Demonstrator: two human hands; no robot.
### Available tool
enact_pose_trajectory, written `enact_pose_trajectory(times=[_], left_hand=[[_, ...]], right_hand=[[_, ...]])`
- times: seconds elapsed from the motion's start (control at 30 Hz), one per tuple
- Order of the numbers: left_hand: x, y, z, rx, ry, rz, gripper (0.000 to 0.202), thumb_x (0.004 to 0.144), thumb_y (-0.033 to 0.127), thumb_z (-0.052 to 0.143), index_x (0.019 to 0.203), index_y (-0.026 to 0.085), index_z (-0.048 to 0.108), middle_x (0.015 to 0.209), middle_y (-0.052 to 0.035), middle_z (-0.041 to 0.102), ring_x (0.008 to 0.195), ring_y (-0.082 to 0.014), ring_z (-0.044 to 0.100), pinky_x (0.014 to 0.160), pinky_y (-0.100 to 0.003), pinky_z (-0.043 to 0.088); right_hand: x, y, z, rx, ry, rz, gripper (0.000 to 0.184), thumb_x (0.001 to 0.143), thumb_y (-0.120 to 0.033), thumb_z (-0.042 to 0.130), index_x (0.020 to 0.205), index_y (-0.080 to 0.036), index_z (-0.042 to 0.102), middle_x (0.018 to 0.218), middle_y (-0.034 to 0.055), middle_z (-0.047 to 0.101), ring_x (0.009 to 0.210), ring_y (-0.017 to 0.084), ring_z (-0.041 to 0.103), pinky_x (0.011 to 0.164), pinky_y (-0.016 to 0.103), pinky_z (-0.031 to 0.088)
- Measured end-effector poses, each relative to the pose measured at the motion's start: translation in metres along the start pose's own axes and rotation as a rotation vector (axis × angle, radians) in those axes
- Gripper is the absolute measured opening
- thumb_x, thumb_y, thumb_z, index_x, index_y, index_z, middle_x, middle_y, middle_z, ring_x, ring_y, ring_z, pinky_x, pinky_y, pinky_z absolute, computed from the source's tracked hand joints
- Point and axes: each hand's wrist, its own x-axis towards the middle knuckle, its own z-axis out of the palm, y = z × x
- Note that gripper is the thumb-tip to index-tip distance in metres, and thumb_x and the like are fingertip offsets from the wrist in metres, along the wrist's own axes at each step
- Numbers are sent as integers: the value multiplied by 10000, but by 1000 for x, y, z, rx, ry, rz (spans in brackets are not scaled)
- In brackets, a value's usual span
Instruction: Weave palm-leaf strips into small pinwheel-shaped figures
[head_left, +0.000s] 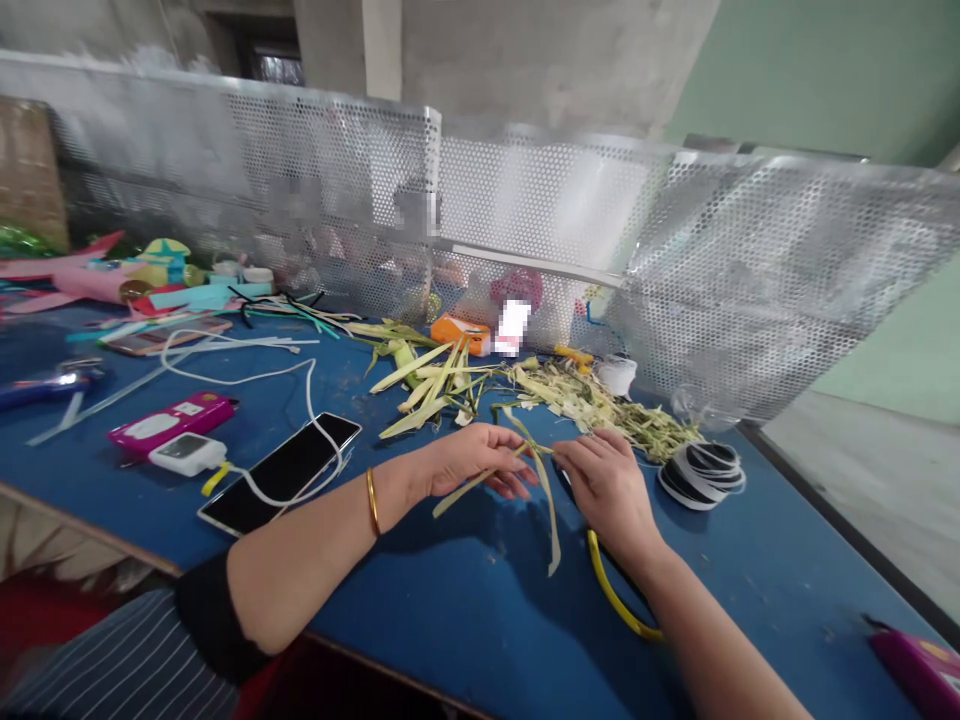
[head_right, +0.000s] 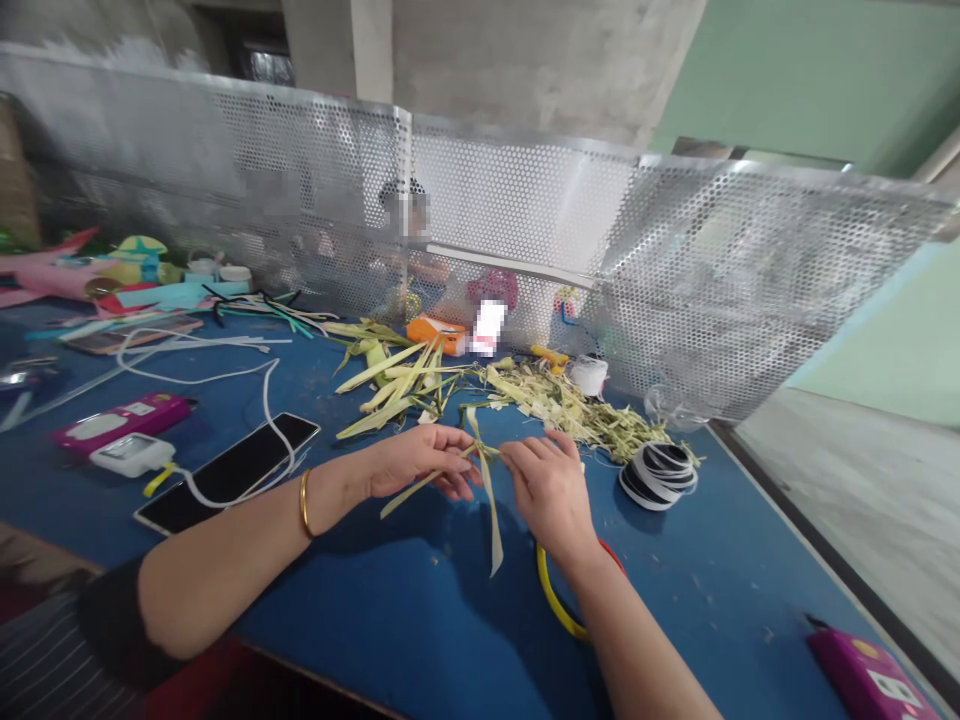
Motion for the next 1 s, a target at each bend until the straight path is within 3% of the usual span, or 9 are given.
enact_pose_trajectory(times=[0.07,0.13,0.27,0.4,0.53,0.67,0.77,0.87,1.0], left_hand=[[3,-4,7,-64,20,-34,359,753,409,735,978,146,640,890,-93,731,678,-169,698,641,-287,515],[5,-8,13,-114,121,-46,370,772,463,711,929,139,626,817,-81,721,617,-158,684,596,-275,505],[7,-10,20,-138,296,-20,347,808,379,699,1045,140,617,747,-56,708,580,-162,684,542,-260,491],[7,-10,20,-248,270,-26,326,846,321,655,1126,154,650,817,-73,727,592,-152,686,496,-236,464],[7,-11,18,-335,251,-58,263,786,296,718,999,142,716,913,-97,736,594,-111,660,436,-190,377],[8,-15,18,-256,313,-20,163,750,215,723,892,135,731,874,-73,737,552,-83,623,406,-181,333],[8,-14,19,-206,296,-25,176,752,245,721,893,140,722,865,-69,741,524,-91,618,393,-196,335],[6,-11,21,-150,293,-40,189,774,319,707,778,130,696,850,-69,739,490,-84,598,385,-205,333],[0,-9,30,18,218,-61,213,773,331,695,693,134,678,785,-54,732,468,-78,584,369,-202,278]], right_hand=[[0,-2,0,-20,-10,-18,210,977,-192,451,915,-209,650,772,18,688,732,174,624,960,383,351],[0,-4,1,-41,-17,-37,211,977,-190,449,912,-206,650,754,16,678,727,175,624,965,388,350],[-2,-7,4,-38,-7,-42,184,973,-173,451,965,-193,634,786,17,696,731,177,643,980,399,347],[-5,-9,8,2,14,-35,184,972,-148,434,954,-190,613,788,13,710,713,166,654,988,391,343],[-6,-11,10,6,-20,-53,215,981,-155,420,916,-200,620,798,19,716,718,166,658,989,393,340],[-7,-11,10,12,-55,-29,208,982,-190,441,894,-204,629,796,13,714,728,170,657,995,407,338],[-6,-11,9,70,-87,11,224,980,-194,440,882,-216,641,796,1,714,729,163,653,1009,415,330],[-4,-10,4,198,-117,97,216,969,-261,471,869,-227,660,826,8,714,783,173,655,1010,412,336],[0,-13,1,463,-133,375,291,926,-422,509,897,-218,715,903,65,712,879,224,639,842,357,435]])
